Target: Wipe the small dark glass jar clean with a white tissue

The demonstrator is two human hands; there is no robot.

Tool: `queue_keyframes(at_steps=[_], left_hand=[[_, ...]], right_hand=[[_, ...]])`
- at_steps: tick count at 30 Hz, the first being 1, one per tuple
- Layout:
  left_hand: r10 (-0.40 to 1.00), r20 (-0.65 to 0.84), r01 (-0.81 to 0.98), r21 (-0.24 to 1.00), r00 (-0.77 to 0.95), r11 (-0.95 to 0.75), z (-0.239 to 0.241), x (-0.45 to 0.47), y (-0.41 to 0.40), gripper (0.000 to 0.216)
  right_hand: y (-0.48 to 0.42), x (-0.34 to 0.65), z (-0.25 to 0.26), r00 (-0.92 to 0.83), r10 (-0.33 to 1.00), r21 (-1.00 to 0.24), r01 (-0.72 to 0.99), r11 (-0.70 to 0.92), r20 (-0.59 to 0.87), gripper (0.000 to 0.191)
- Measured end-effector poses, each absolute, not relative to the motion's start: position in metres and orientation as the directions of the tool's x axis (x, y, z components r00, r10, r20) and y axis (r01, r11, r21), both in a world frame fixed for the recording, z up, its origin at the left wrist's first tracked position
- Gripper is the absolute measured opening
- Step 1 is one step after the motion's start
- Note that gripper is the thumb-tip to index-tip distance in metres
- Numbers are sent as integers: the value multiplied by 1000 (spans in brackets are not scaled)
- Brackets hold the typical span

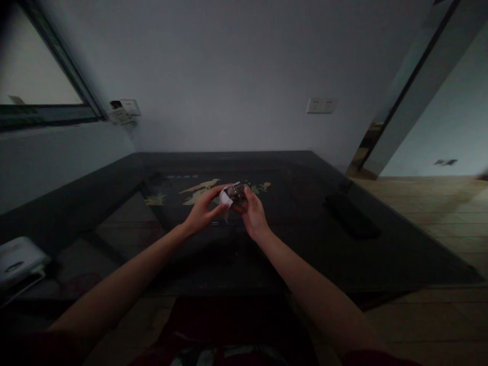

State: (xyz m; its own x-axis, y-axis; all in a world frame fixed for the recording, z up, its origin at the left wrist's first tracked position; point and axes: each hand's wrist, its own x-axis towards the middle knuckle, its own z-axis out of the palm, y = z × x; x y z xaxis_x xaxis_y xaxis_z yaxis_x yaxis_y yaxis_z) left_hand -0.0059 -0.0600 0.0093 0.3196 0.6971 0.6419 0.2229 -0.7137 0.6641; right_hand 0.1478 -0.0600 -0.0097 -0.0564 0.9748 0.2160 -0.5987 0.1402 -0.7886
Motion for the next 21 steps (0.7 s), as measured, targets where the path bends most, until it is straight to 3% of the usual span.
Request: queue_keyframes(at_steps=[4,8,14,21], left_hand=[[668,671,305,594,322,-744,11,-6,-63,40],[637,697,268,578,329,-771,9,-7,-67,37],[542,731,221,496,415,-839,2,-7,-68,41],[558,688,329,451,463,-829,5,-6,-61,46]], right_hand=[[-57,149,-10,-27,982,-785,-606,133,187,39],[-55,150,-6,-17,984,-754,-645,127,179,34],[-59,150,-2,-178,970,-796,-605,25,167,46],[-62,150,-5,-234,970,-748,-655,-110,62,44]])
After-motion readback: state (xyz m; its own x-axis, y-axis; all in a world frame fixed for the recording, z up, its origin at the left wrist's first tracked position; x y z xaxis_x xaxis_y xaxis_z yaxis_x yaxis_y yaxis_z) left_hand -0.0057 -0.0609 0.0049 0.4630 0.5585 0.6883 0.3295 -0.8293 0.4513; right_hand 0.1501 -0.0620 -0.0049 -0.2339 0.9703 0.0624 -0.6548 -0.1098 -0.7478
